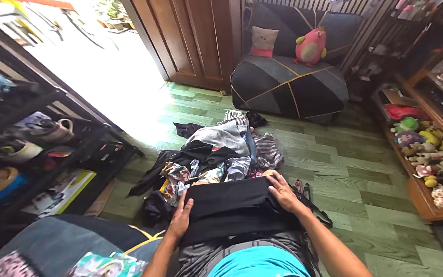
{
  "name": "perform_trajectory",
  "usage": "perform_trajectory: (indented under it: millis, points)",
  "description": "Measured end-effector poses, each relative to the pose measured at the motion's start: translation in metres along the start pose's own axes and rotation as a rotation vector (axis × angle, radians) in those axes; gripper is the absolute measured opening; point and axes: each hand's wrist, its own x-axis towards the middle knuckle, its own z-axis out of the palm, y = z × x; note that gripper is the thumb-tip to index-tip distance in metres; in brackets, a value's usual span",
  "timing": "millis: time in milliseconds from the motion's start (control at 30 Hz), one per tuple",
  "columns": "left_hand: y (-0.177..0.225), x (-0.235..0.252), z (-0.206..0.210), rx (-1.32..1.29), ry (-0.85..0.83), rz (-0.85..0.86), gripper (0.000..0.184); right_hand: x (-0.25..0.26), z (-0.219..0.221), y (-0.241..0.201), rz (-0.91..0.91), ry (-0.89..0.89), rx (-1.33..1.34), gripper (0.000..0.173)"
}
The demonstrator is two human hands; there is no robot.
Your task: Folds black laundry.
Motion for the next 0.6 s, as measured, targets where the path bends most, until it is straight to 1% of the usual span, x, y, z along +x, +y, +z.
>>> perform_trajectory:
  millis: [67, 100, 133, 167, 200, 233, 300, 333, 367, 400, 433, 467, 533, 567, 600]
  points:
    - [-0.002, -0.012, -0.006, -0.144, -0.008, -0.154, 0.071, 0.001, -0.008, 0.016, 0.042, -0.023, 0.143, 0.062]
    - [0.0, -0.021, -0.005, -0.215, 0.028, -0.25, 0.069, -0.002, -0.013, 0.019, 0.068, -0.005, 0.132, 0.061]
    - [0.001, -0.028, -0.003, -0.256, 0.076, -0.323, 0.069, -0.009, -0.015, 0.019, 0.085, 0.063, 0.048, 0.058]
    - [-0.002, -0.032, -0.002, -0.281, 0.111, -0.355, 0.068, -0.018, -0.017, 0.016, 0.071, 0.171, -0.059, 0.054]
    - [-0.007, -0.035, -0.001, -0.304, 0.139, -0.359, 0.067, -0.028, -0.018, 0.009, 0.006, 0.265, -0.141, 0.049]
    - [-0.012, -0.036, 0.0, -0.32, 0.159, -0.349, 0.066, -0.039, -0.021, 0.001, -0.089, 0.297, -0.183, 0.046]
    - [-0.017, -0.039, 0.0, -0.31, 0.165, -0.323, 0.064, -0.059, -0.022, -0.015, -0.265, 0.19, -0.196, 0.042]
    - [-0.02, -0.037, -0.001, -0.283, 0.163, -0.302, 0.064, -0.067, -0.02, -0.018, -0.318, 0.128, -0.193, 0.04]
    - [-0.024, -0.033, -0.003, -0.259, 0.167, -0.271, 0.063, -0.072, -0.019, -0.017, -0.345, 0.109, -0.175, 0.036]
    - [-0.027, -0.027, -0.004, -0.255, 0.189, -0.237, 0.06, -0.074, -0.021, -0.013, -0.327, 0.131, -0.121, 0.031]
    - [-0.028, -0.021, -0.005, -0.266, 0.212, -0.204, 0.057, -0.075, -0.026, -0.01, -0.26, 0.178, -0.048, 0.028]
    - [-0.028, -0.014, -0.006, -0.286, 0.229, -0.18, 0.056, -0.072, -0.032, -0.007, -0.138, 0.238, 0.011, 0.027]
    - [-0.024, -0.003, -0.008, -0.313, 0.254, -0.166, 0.053, -0.058, -0.04, 0.002, 0.212, 0.364, 0.096, 0.025]
    - [-0.021, 0.003, -0.009, -0.315, 0.264, -0.175, 0.051, -0.046, -0.041, 0.011, 0.397, 0.38, 0.167, 0.03]
    - [-0.018, 0.01, -0.01, -0.308, 0.273, -0.187, 0.05, -0.033, -0.04, 0.021, 0.557, 0.35, 0.26, 0.04]
